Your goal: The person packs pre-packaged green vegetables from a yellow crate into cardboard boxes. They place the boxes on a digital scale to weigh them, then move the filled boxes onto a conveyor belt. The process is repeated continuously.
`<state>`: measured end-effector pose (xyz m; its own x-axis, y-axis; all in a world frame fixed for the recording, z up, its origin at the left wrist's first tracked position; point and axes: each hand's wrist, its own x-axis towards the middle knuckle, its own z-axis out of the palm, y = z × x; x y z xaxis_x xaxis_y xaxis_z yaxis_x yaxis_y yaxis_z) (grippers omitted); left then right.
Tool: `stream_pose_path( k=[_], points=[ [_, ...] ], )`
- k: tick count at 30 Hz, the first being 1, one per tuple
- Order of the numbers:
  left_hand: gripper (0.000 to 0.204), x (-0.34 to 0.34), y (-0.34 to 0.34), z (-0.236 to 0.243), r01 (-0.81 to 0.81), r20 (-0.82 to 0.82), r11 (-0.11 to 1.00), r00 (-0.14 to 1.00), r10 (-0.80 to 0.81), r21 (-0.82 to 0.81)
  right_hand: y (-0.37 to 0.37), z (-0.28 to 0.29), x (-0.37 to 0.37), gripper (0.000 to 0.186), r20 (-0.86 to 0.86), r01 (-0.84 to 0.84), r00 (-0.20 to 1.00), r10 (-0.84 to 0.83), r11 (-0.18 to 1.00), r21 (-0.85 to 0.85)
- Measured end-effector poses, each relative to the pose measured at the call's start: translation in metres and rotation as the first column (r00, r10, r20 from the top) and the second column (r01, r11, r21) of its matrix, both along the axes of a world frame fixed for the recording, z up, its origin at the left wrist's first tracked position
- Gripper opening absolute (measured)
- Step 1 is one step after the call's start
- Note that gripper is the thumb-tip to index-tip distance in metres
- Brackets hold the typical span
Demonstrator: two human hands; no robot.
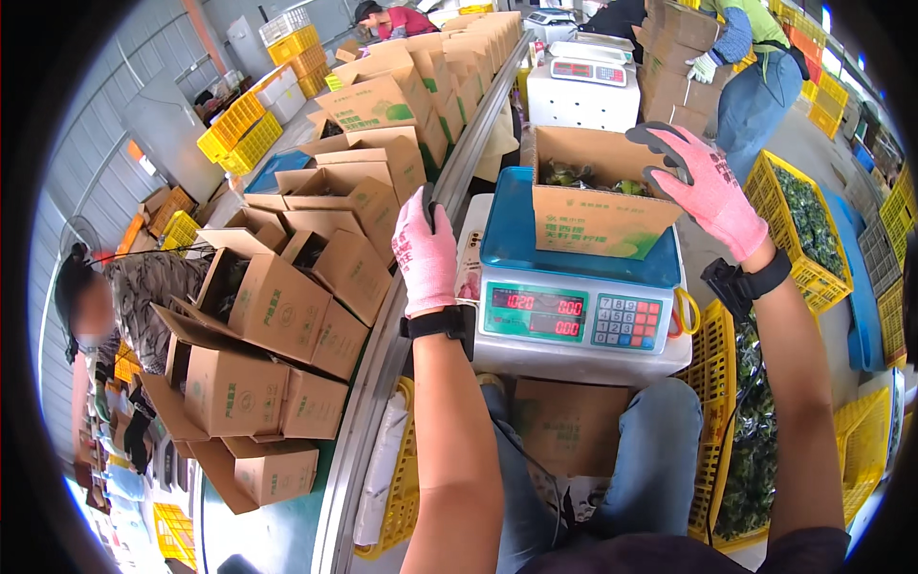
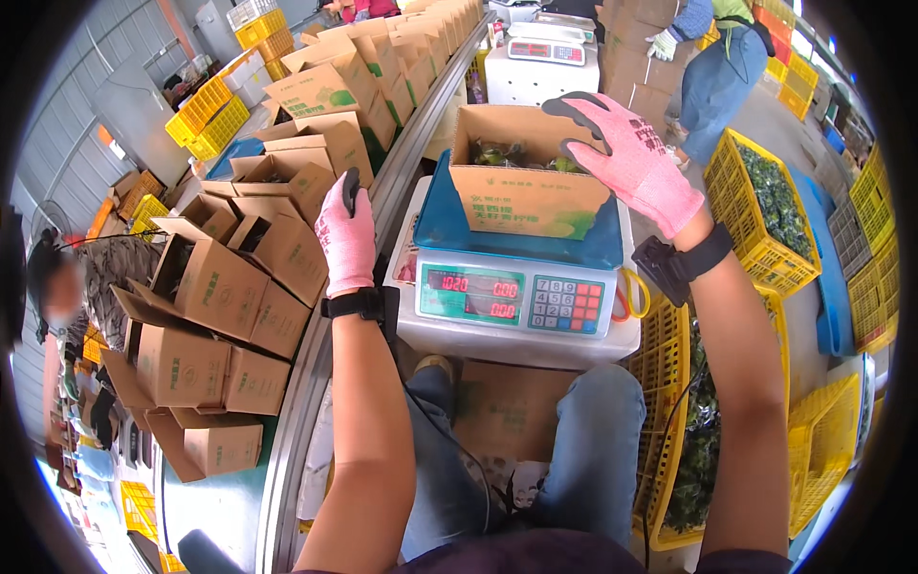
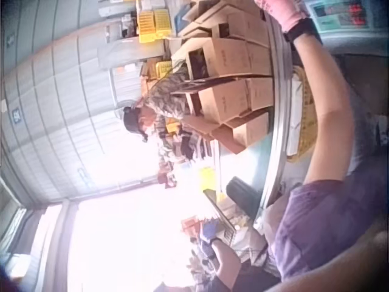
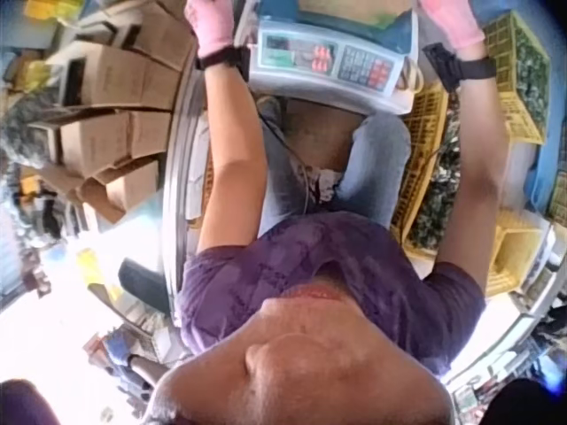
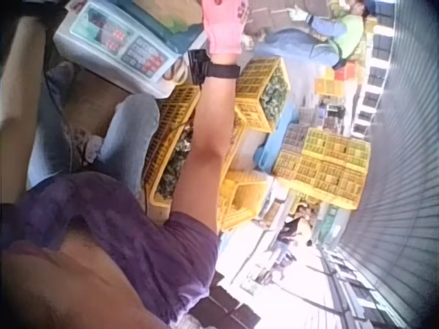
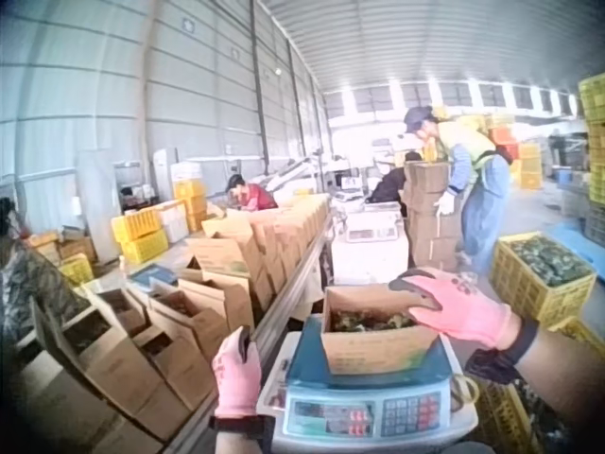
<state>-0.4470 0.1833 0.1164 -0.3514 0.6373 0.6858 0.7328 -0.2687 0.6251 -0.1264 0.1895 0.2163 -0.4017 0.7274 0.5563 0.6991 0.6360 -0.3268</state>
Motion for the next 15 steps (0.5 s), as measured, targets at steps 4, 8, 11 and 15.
stream_pose_path(
  k=[4, 8, 11, 15],
  points=[
    [0.030, -0.003, 0.003, -0.003, 0.036, 0.052, 0.999, 0.998, -0.038, 0.031, 0.003, -0.003, 0.001, 0.042, 0.037, 0.000, 0.999, -0.002, 0.998, 0.065],
    [0.032, -0.002, 0.005, -0.003, 0.064, 0.153, 0.997, 0.986, -0.069, 0.037, 0.008, 0.001, -0.005, 0.043, 0.050, -0.056, 0.997, 0.058, 0.998, -0.037],
    [0.035, 0.007, 0.003, -0.002, 0.116, 0.167, 0.993, 0.979, -0.116, 0.006, 0.016, 0.001, -0.016, 0.044, 0.024, -0.084, 0.996, 0.087, 0.990, -0.113],
    [0.060, 0.034, 0.002, -0.002, 0.310, 0.092, 0.948, 0.948, -0.303, -0.070, 0.034, -0.007, -0.040, 0.046, -0.062, -0.122, 0.992, 0.110, 0.961, -0.250]
  ],
)
